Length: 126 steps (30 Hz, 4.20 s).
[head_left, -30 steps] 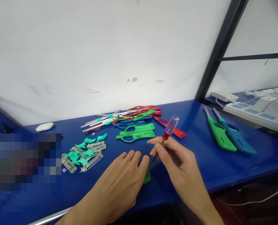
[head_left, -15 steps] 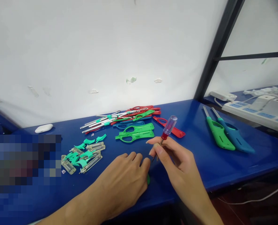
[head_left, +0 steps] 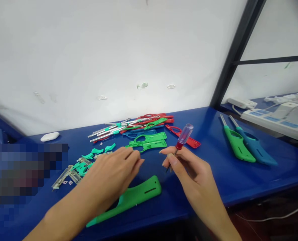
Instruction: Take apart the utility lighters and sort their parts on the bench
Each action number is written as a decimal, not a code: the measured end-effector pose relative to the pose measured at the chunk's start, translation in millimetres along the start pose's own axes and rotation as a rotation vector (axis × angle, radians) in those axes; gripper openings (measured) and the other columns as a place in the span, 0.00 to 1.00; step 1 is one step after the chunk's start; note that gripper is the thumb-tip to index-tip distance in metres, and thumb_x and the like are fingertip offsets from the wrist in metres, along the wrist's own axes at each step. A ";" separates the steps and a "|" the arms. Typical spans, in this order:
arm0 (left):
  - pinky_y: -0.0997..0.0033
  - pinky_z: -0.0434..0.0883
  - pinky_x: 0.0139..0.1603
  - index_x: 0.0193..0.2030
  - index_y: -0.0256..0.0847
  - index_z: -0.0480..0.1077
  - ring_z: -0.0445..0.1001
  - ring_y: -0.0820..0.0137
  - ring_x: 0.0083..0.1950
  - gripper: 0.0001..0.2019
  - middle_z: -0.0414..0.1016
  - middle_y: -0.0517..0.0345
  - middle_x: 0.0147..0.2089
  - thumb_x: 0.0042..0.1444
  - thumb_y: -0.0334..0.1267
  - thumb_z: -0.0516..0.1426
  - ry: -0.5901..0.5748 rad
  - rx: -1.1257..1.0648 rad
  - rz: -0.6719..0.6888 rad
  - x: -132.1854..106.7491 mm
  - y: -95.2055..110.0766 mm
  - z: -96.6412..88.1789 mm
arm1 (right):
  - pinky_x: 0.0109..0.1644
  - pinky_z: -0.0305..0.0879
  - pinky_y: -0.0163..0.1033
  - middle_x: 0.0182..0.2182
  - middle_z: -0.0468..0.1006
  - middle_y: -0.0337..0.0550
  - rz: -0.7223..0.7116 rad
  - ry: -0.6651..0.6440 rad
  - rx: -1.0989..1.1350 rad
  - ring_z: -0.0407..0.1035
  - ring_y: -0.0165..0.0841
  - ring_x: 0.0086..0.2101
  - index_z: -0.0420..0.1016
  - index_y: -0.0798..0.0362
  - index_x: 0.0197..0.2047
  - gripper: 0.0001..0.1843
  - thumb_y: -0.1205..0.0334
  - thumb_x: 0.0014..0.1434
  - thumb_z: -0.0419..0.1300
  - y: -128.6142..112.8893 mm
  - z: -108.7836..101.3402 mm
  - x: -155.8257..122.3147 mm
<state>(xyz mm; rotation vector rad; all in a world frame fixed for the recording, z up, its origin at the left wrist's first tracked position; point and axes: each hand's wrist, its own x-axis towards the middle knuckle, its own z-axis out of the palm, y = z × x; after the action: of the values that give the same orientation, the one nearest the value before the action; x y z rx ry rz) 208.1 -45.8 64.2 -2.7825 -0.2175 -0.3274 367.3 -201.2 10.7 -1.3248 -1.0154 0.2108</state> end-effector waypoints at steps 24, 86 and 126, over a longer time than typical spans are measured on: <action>0.64 0.70 0.41 0.45 0.42 0.78 0.80 0.59 0.46 0.16 0.82 0.47 0.48 0.70 0.44 0.50 -0.320 -0.170 -0.360 -45.4 -130.0 6.7 | 0.43 0.72 0.22 0.43 0.86 0.32 0.033 0.040 -0.126 0.79 0.28 0.41 0.82 0.42 0.42 0.12 0.48 0.75 0.61 5.7 1.4 -5.2; 0.71 0.76 0.33 0.50 0.43 0.73 0.82 0.69 0.34 0.17 0.81 0.58 0.36 0.80 0.44 0.45 0.347 -0.171 -0.140 -97.6 23.0 1.8 | 0.25 0.64 0.33 0.22 0.73 0.33 -0.210 -0.435 -0.414 0.67 0.30 0.21 0.66 0.47 0.30 0.25 0.40 0.71 0.63 9.9 8.3 -19.7; 0.67 0.79 0.58 0.71 0.49 0.67 0.82 0.66 0.58 0.23 0.81 0.57 0.62 0.78 0.33 0.43 0.134 -0.134 -0.057 -105.8 22.7 -0.4 | 0.28 0.68 0.32 0.27 0.75 0.32 0.436 -0.597 -0.091 0.72 0.28 0.21 0.70 0.50 0.33 0.20 0.44 0.66 0.66 -5.5 7.9 -3.7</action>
<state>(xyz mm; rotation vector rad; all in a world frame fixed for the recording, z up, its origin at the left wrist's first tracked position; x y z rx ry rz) 110.5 -79.0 31.3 -2.8749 -0.2521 -0.5593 357.3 -199.7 12.9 -1.5989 -1.2221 0.9428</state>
